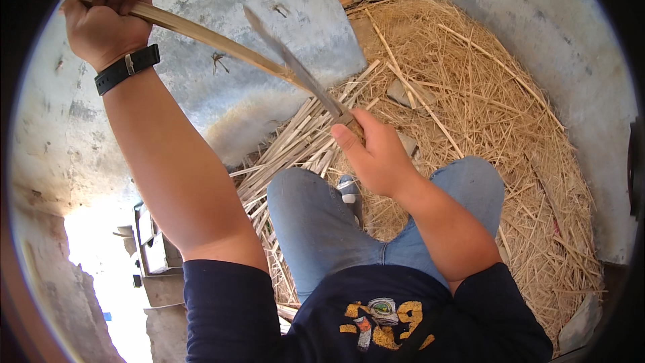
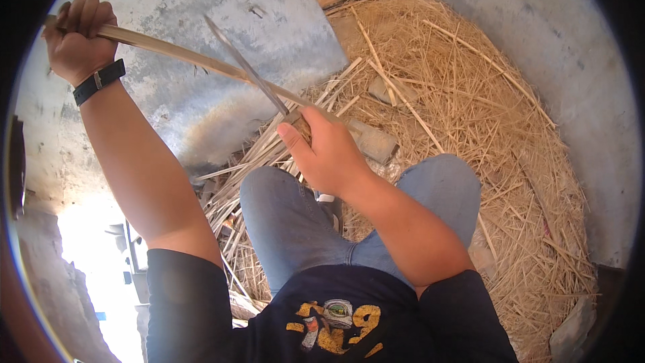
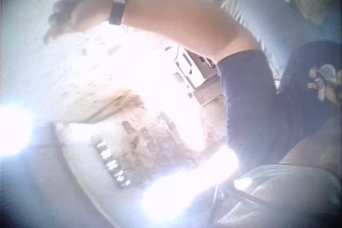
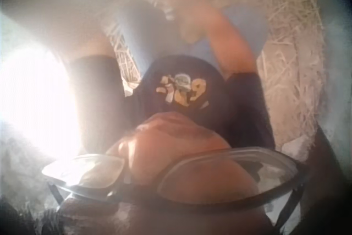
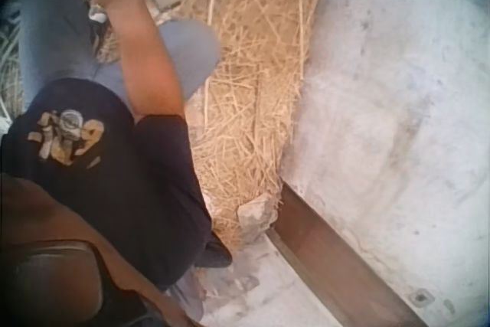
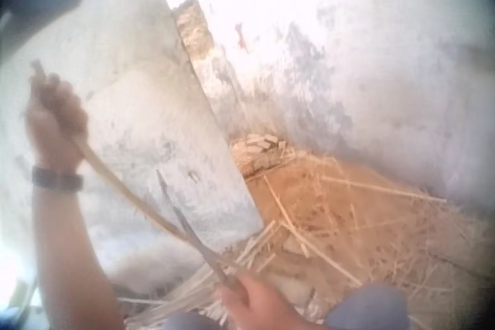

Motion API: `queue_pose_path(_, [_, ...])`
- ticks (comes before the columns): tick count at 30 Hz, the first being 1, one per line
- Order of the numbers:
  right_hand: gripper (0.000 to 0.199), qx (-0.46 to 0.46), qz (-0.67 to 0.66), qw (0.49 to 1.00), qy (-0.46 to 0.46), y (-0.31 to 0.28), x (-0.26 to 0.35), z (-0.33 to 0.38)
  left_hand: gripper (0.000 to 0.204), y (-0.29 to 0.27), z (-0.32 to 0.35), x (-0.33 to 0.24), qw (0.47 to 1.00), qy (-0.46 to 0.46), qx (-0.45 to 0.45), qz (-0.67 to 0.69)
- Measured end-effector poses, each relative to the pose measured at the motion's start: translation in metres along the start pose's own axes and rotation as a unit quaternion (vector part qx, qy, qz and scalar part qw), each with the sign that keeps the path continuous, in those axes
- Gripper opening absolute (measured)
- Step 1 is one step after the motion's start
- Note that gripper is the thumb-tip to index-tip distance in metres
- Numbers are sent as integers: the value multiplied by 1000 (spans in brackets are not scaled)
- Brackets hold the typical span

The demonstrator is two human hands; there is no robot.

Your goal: The person sits on a straw-covered floor and uses a machete to split long bamboo poles into thin strips. They hold the bamboo against a concrete block and repeatedly strike it with the blade to separate the fibers, accumulating a pile of strips.

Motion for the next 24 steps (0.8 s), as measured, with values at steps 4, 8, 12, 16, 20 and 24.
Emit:
queue_pose_path(4, [45,-6,-32,999,-39,1,14,9,19,3,-5,-1,999,1,-40,-36])
queue_pose_path(8, [52,57,-7,991,120,-19,-19,-15,17,6,-3,2,995,1,-75,-62])
queue_pose_path(12, [52,60,46,994,84,-35,-9,-17,17,7,-2,-4,996,4,-50,-77])
queue_pose_path(16, [50,10,14,1000,-10,-23,13,-3,19,-24,-20,-2,997,-32,67,9])
queue_pose_path(20, [45,16,58,998,-11,-14,7,-4,20,-12,-22,5,997,-4,-24,-76])
queue_pose_path(24, [41,38,30,997,55,-27,-16,-17,22,-4,-25,0,992,0,-54,-113])
Point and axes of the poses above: each hand's wrist, its own z-axis away from the middle knuckle, its own y-axis out of the palm, x = y × z, the point moved 3 cm from there along -z, towards the middle knuckle, and after that the axes turned 11 degrees about -z, right-handed, at the moved point
